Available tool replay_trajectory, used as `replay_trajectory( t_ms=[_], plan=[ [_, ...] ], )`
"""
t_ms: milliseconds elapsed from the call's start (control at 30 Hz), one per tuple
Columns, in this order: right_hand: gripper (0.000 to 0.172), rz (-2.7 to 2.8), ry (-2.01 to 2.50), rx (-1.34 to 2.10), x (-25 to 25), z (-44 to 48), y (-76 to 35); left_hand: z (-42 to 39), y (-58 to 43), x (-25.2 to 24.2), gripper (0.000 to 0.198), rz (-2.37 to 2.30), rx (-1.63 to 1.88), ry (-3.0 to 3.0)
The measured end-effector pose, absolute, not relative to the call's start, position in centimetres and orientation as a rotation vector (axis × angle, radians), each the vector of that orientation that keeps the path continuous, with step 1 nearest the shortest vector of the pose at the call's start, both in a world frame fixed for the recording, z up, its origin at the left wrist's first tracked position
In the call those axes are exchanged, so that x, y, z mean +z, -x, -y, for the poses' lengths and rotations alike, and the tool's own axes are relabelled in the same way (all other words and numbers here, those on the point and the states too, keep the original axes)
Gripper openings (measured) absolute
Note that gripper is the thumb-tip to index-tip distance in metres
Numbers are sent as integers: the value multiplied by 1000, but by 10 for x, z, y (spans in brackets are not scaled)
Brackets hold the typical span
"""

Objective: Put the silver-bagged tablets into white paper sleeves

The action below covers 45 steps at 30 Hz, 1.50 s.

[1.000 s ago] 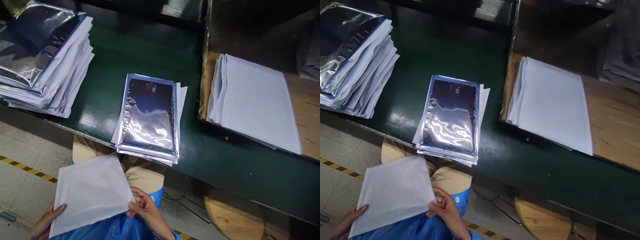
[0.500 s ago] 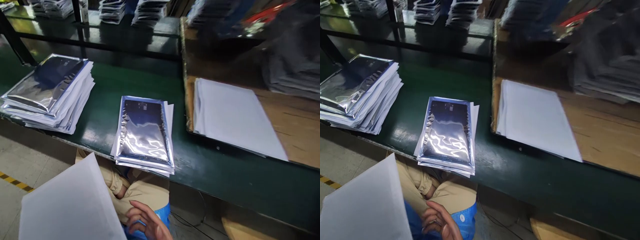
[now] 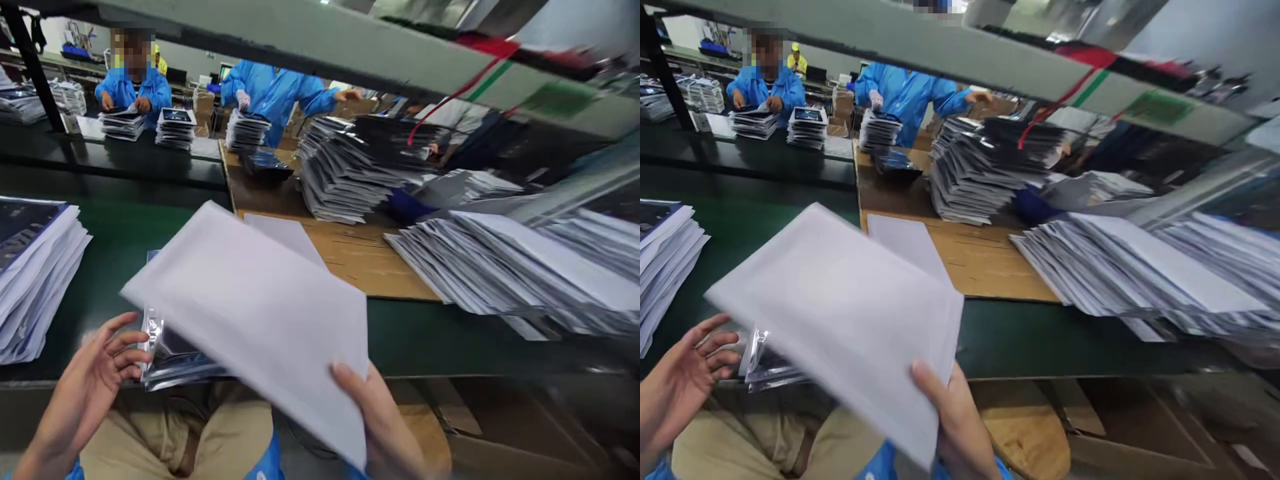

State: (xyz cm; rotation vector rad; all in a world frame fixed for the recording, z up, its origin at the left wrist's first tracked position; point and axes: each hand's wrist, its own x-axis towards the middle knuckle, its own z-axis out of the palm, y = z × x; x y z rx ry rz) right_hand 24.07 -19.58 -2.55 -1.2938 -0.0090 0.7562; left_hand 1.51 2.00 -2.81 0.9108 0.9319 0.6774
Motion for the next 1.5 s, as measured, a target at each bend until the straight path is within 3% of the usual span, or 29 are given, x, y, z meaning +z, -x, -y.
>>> replay_trajectory(
  t_ms=[167,367,500,600,733,900,1067,1200,1267,1500],
  plan=[
    [51,82,1077,308,-33,111,-328,-25,-36,-51,44,-995,671,-1106],
    [36,-87,1092,395,-78,78,-385,-39,-19,-89,60,-1202,688,-1320],
    [29,-60,1099,503,-81,110,-357,-42,-30,-99,61,-1240,647,-1506],
    [32,-11,1181,375,-83,127,-307,-49,-39,-101,57,-1268,577,-1769],
    [35,496,1528,586,-102,111,-252,-58,-45,-102,51,-1284,524,-1972],
    [32,640,1702,557,-123,80,-245,-50,-53,-107,53,-1268,645,-1759],
    [41,505,1614,622,-130,79,-252,-32,-67,-86,76,-1119,717,-1337],
    [45,421,1520,700,-127,76,-259,-27,-69,-67,58,-927,385,-1147],
    [45,403,1481,733,-122,75,-261,-26,-67,-63,53,-911,388,-1171],
    [34,443,1266,991,-88,95,-238,-23,-60,-57,64,-914,559,-1037]
  ],
)
